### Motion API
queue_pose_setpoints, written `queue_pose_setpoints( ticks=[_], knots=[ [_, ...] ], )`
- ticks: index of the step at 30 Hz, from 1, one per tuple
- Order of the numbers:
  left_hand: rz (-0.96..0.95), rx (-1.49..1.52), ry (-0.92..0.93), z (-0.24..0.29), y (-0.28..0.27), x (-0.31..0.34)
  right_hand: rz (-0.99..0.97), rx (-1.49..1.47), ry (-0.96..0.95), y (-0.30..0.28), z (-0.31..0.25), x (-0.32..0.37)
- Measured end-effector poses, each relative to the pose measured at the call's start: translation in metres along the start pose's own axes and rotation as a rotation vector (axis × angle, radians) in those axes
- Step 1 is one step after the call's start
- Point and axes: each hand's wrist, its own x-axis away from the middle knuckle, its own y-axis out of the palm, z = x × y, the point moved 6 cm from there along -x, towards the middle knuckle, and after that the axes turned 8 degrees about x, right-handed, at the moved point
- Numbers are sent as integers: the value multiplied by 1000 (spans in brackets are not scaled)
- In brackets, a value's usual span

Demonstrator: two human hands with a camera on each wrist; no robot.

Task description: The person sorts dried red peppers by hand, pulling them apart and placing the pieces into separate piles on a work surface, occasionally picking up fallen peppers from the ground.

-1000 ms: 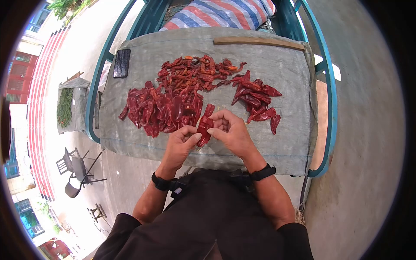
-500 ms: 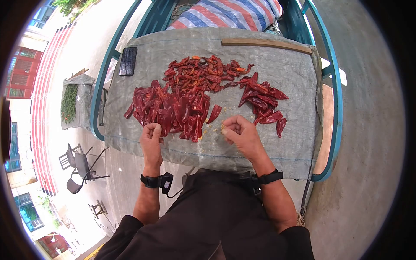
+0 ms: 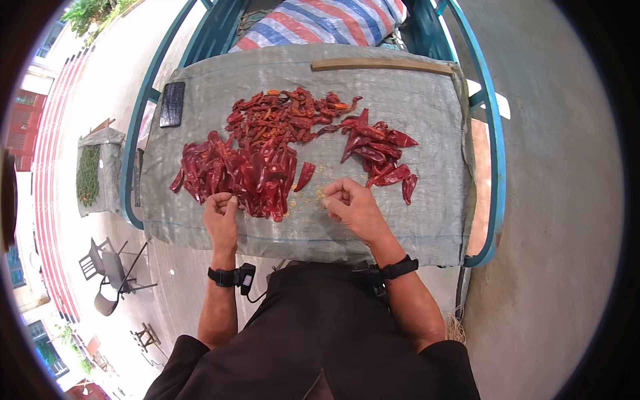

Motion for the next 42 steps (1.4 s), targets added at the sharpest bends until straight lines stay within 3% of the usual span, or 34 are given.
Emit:
queue_pose_setpoints(
  ticks=[5, 8, 11, 17, 20, 26, 38, 42],
  knots=[
    [-21, 101, 64, 3, 1, 2, -3, 63, -25, -8, 14, -2],
    [-25, 114, 89, 15, 2, 4, 93, 279, -110, -20, 17, -3],
    [-53, 119, 104, 33, 11, 10, 272, 639, -276, -38, -7, 0],
    [-139, 107, 85, 48, 28, 20, 624, 1024, -464, -77, -64, -18],
    [-168, 151, 69, 44, 34, 22, 622, 1166, -471, -86, -69, -39],
    [-181, 154, 39, 47, 39, 31, 543, 1314, -298, -86, -46, -54],
    [-301, 181, 52, 57, 68, 50, 596, 1286, -505, -82, -24, -32],
    [-363, 194, 16, 63, 80, 55, 522, 1219, -454, -86, -26, -31]
  ],
)
